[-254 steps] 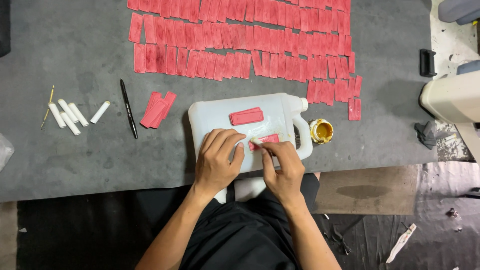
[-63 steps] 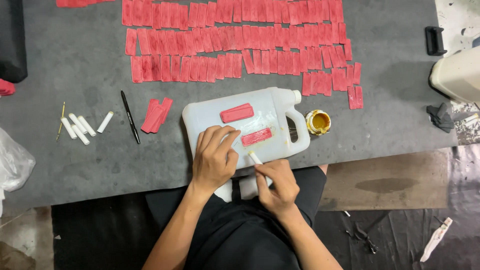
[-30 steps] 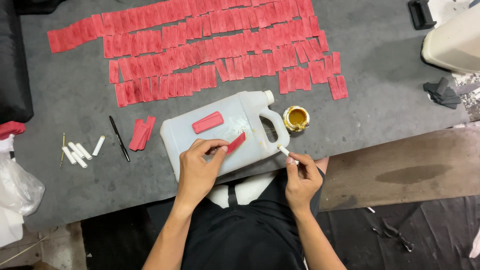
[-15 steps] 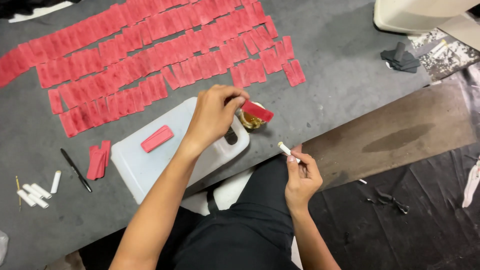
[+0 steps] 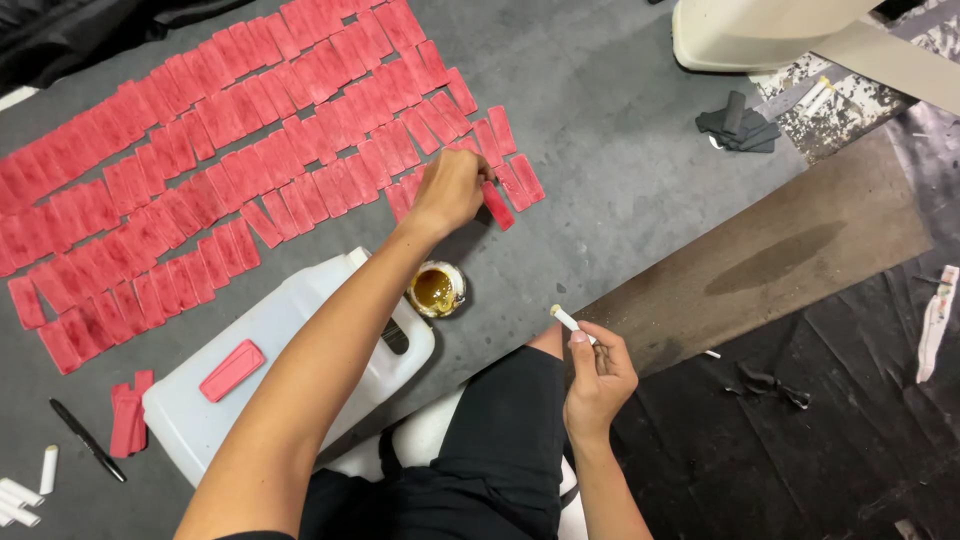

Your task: Applying gold-colored edge paint to small red leather strips using a manual applicator stick

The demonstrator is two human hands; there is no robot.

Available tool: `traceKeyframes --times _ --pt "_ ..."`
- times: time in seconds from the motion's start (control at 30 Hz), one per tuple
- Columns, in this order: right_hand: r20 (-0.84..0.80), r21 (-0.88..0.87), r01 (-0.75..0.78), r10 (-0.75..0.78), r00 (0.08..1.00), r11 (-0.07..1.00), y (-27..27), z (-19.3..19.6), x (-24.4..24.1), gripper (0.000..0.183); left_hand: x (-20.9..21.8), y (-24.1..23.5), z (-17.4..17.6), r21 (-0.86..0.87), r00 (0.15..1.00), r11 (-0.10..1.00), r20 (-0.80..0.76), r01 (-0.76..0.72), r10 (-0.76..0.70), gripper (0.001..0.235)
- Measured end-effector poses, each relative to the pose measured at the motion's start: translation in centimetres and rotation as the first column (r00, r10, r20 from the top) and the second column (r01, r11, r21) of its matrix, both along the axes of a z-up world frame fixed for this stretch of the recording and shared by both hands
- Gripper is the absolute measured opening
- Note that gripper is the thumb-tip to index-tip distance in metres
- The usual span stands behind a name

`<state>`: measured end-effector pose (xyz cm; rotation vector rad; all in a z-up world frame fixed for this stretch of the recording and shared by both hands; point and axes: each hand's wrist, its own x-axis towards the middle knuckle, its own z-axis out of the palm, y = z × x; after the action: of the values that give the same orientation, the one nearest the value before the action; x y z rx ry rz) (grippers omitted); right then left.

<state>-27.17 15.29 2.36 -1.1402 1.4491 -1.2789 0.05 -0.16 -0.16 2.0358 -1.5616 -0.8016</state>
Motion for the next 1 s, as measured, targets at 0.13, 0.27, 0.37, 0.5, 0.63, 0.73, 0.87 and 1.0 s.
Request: traceKeyframes --times 0.13,0.27,0.37,0.5,0.63,0.73,0.87,1.0 --pt "0.021 -0.022 0.006 -0.005 1.000 1.000 -2.0 -0.4 0.9 0.015 0.6 -0.8 -2.0 -0.034 0.987 0.995 0.131 0.098 -0.093 0.025" --pt "0.008 -0.021 -0.042 0.042 0.999 0.999 -3.1 -2.0 1.0 0.015 -0.2 0.1 -0.8 -0.031 0.931 0.981 0.322 0.190 -0.170 0.026" --pt "0.004 -0.027 -0.060 0.060 0.998 0.998 -3.3 -2.4 1.1 0.015 -0.1 0.2 -1.5 -0.095 0.903 0.964 0.384 0.249 -0.195 0.027" --pt "-0.001 -0.006 -0.062 0.062 0.998 0.998 -2.7 -2.3 1.3 0.015 0.0 0.1 -2.9 -0.151 0.833 0.937 0.517 0.316 -0.197 0.023" --pt "0.008 0.018 -0.051 0.051 0.999 0.999 -1.8 -2.3 1.3 0.017 0.0 0.2 -2.7 -0.182 0.793 0.918 0.580 0.352 -0.190 0.024" --pt "0.012 -0.012 -0.066 0.066 0.998 0.998 -1.4 -2.0 1.5 0.016 0.1 0.1 -3.0 -0.239 0.796 0.906 0.586 0.348 -0.151 0.017" --pt "0.006 -0.016 -0.071 0.071 0.997 0.997 -1.0 -1.6 1.4 0.015 0.2 -0.2 -2.9 -0.279 0.793 0.896 0.598 0.345 -0.119 0.011" --pt "-0.002 -0.031 -0.076 0.076 0.997 0.997 -1.0 -1.5 1.1 0.015 0.6 0.3 -0.3 -0.350 0.848 0.889 0.525 0.294 -0.074 0.005"
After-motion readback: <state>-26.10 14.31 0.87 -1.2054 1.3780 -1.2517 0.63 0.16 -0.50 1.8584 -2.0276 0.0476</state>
